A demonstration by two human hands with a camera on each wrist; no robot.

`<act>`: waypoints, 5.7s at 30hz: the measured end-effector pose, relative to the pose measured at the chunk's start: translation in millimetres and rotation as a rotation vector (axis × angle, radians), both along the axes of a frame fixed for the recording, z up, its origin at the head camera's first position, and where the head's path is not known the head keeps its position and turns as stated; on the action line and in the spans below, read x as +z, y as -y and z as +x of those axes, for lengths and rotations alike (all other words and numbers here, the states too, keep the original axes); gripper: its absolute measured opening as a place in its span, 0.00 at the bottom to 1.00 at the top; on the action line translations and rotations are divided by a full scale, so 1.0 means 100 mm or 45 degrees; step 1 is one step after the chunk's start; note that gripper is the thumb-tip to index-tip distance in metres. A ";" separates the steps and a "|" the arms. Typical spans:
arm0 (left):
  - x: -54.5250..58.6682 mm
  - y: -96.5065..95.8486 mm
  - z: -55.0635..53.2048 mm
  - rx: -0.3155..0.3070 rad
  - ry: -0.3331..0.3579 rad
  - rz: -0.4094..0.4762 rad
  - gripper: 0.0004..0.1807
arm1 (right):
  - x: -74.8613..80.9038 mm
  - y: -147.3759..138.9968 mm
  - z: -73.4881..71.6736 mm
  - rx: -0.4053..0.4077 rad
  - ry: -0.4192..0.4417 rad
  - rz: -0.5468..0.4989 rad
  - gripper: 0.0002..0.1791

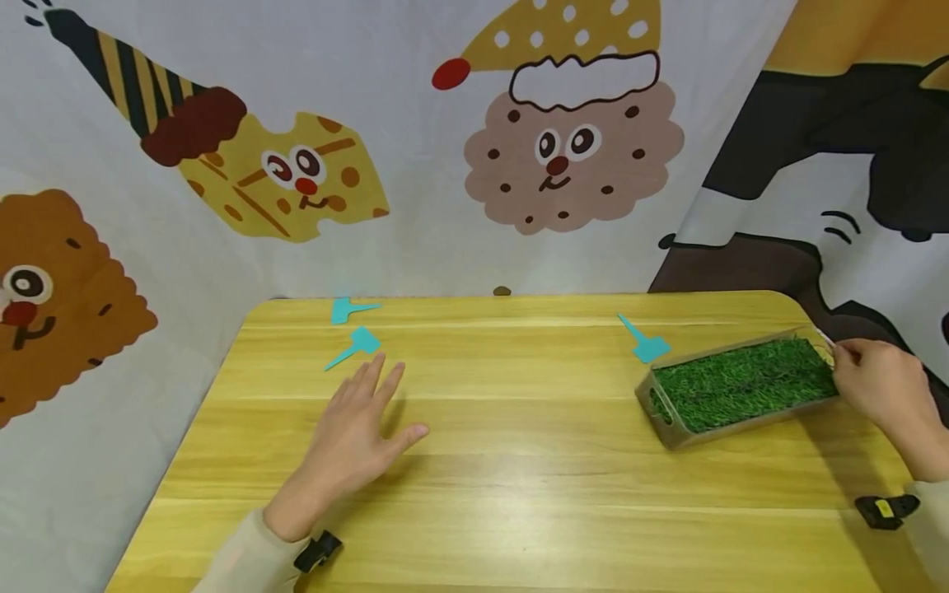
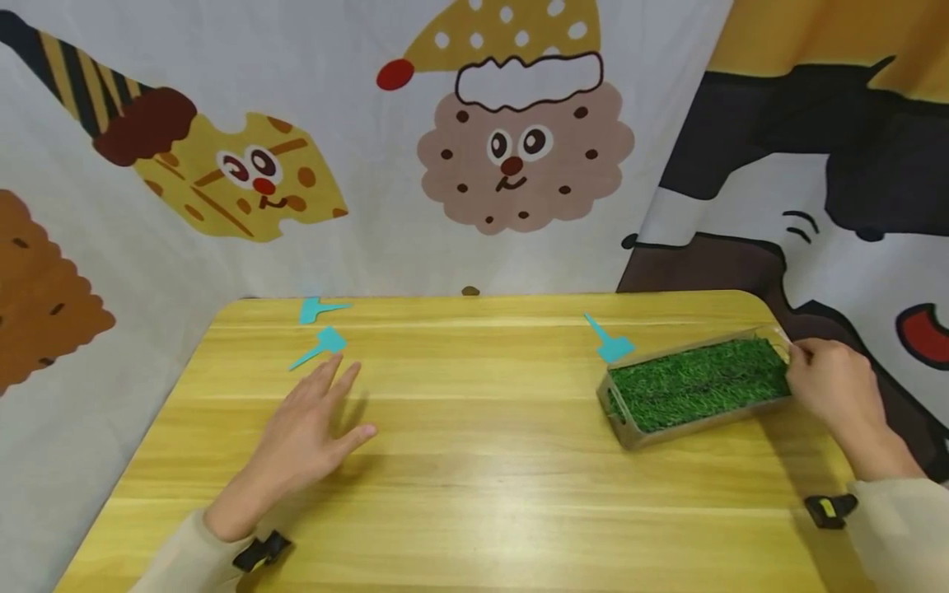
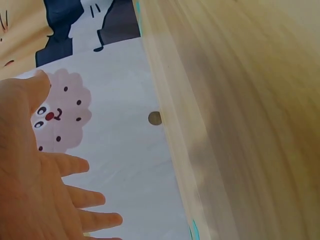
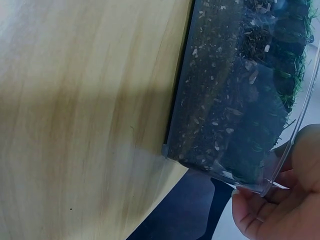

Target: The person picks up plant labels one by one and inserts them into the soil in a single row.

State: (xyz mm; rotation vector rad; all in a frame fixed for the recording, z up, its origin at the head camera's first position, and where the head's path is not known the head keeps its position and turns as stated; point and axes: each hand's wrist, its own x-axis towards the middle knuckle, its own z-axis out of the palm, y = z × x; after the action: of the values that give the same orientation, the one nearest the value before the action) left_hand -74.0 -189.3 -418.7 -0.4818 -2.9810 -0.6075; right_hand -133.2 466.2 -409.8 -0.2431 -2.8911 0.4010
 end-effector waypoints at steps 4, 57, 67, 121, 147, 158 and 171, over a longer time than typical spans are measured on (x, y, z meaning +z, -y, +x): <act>0.00 -0.09 -0.02 -0.013 -0.045 0.029 0.50 | -0.01 -0.01 -0.02 0.007 -0.011 -0.002 0.14; -0.11 -1.49 -0.36 -0.309 -0.076 0.264 0.17 | -0.03 0.67 0.18 0.238 0.063 -0.183 0.17; -0.13 -1.63 -0.38 -0.351 -0.050 0.320 0.15 | -0.05 0.84 0.24 0.300 0.015 -0.196 0.14; 0.00 -0.84 -0.25 -0.132 0.271 0.458 0.28 | 0.01 1.77 0.46 0.509 0.092 -0.406 0.07; 0.14 -0.45 -0.11 0.007 0.448 0.442 0.30 | -0.02 2.14 0.54 0.576 0.116 -0.519 0.07; 0.17 -0.39 -0.06 0.052 0.501 0.460 0.29 | 0.00 2.23 0.62 0.555 0.148 -0.551 0.06; 0.17 -0.36 0.00 0.056 0.515 0.465 0.29 | -0.02 2.24 0.69 0.576 0.146 -0.551 0.07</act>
State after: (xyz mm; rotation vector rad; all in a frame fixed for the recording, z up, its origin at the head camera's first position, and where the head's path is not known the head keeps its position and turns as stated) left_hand -74.4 -153.2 -402.1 -0.2907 -3.1091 -1.3563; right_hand -63.9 242.5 -412.1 0.3450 -2.9190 1.1231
